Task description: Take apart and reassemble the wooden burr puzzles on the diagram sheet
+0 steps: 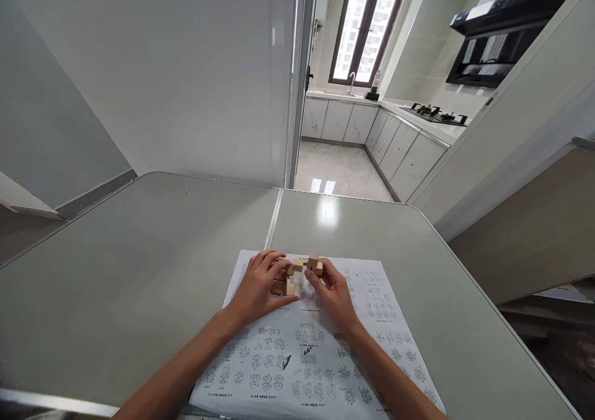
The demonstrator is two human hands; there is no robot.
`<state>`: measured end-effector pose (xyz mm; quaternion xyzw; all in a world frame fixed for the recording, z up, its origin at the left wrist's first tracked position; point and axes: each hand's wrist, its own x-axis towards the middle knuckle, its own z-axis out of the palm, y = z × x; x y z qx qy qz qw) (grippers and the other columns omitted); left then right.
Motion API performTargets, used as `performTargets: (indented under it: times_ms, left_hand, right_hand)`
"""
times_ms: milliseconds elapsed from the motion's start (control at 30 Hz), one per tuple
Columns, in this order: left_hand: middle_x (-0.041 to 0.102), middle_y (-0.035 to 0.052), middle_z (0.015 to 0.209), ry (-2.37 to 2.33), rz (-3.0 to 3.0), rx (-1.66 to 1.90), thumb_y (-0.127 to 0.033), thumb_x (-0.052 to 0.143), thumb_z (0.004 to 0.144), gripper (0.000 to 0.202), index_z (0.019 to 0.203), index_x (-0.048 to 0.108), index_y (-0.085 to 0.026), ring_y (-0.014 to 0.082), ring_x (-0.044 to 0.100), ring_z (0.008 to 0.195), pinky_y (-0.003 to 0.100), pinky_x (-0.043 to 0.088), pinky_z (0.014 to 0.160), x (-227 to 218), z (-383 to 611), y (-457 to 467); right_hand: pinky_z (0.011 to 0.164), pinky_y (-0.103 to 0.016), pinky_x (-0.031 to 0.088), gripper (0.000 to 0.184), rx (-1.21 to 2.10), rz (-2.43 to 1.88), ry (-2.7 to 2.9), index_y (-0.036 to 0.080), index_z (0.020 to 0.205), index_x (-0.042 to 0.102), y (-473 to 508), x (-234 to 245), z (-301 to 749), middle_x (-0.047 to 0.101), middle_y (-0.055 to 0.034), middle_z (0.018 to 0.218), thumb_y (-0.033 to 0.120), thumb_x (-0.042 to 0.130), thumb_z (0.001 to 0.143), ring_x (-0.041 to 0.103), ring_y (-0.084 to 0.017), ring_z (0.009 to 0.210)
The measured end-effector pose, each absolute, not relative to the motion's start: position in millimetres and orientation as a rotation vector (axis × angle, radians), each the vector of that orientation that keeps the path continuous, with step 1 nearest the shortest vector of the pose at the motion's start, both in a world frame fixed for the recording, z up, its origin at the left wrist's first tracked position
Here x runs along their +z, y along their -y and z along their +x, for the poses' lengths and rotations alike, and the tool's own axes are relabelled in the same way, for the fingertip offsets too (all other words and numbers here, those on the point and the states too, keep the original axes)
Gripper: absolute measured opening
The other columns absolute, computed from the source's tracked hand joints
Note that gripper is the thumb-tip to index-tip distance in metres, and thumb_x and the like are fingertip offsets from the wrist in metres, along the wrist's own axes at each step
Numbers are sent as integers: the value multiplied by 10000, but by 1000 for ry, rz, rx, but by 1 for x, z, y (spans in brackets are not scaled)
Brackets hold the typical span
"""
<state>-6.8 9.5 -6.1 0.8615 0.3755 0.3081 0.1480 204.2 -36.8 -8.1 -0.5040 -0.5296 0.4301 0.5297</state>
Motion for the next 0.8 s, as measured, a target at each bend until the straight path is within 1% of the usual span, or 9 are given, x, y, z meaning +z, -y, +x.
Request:
performTargets:
  times_ms: [133,333,433,533,700,800]
  left_hand:
    - [595,93,1427,-1103,2522,839,-554,935,680,665,1214,633,-298,379,480,1380,573,419,1124,-6,-7,-10]
    - [596,117,1431,-1121,2529,831,-627,808,803,585,1247,642,-283,385,485,1374,592,395,1130,-5,-5,-9]
    - [638,102,1379,-1099,2535,840,-595,791,833,559,1266,630,-280,373,507,1361,582,382,1143,-6,-5,-10]
    - [668,95,1314,-1125,2536,841,-563,799,831,549,1263,623,-274,362,547,1302,575,386,1134,-7,-5,-11]
    - [673,97,1265,-1175,2523,860,-515,789,832,502,1230,622,-261,353,574,1222,558,417,1089,-5,-9,-14]
    - [667,104,1273,-1196,2537,837,-466,777,827,481,1224,616,-246,353,576,1207,550,426,1077,-1,-12,-16]
  right_hand:
    - [902,-384,538,373,1063,-1193,1260,220,1100,688,37,-8,203,739,-77,1053,559,689,946,670,-264,1002]
    - [881,-377,547,378,1087,-1196,1265,215,1067,692,38,-6,201,739,-80,1027,572,696,942,681,-260,978]
    - [863,-363,550,382,1086,-1202,1257,217,1062,694,37,-7,203,735,-72,1013,580,696,941,686,-251,964]
    - [861,-360,549,391,1081,-1211,1260,215,1053,697,37,-8,204,732,-71,1011,588,701,935,681,-250,962]
    - [863,-345,539,377,1116,-1197,1242,221,1069,706,37,-8,204,737,-69,1033,573,708,934,677,-247,977]
    - [836,-323,526,359,1134,-1197,1224,223,1056,712,37,-6,204,729,-54,1011,561,713,933,666,-228,943]
